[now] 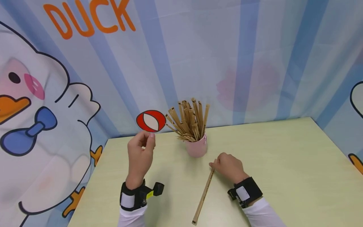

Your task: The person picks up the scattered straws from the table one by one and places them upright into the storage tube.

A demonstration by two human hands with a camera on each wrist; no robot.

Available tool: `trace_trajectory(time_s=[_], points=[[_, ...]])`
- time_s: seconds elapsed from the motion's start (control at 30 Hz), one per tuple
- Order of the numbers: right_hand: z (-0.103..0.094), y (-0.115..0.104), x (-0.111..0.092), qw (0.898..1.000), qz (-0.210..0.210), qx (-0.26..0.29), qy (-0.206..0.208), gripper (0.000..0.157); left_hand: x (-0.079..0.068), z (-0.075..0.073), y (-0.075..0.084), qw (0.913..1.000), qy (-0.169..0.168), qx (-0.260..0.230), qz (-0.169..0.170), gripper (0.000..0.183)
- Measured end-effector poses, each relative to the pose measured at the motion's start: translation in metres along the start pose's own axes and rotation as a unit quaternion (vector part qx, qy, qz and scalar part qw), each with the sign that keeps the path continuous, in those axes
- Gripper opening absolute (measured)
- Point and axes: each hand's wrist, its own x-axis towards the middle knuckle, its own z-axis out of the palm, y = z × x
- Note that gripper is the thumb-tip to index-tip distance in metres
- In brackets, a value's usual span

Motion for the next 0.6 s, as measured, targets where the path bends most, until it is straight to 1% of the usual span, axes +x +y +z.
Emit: trace_trajectory(time_s=[0.17,0.37,0.6], points=[[0.005,-0.002,-0.001,1.000,0.011,-0.026,0.003,0.039,-0.003,-0.002,-0.004,1.0000,-0.002,0.004,-0.004,0.023],[0.011,-0.005,-0.001,0.999,0.017,-0.035,-0.004,0.035,-0.003,-0.004,-0.005,1.0000,-0.005,0.001,0.001,0.024],[0.013,-0.006,-0.003,0.999,0.015,-0.047,-0.015,0.030,-0.005,-0.003,-0.006,0.9998,-0.014,0.004,-0.016,0.024]])
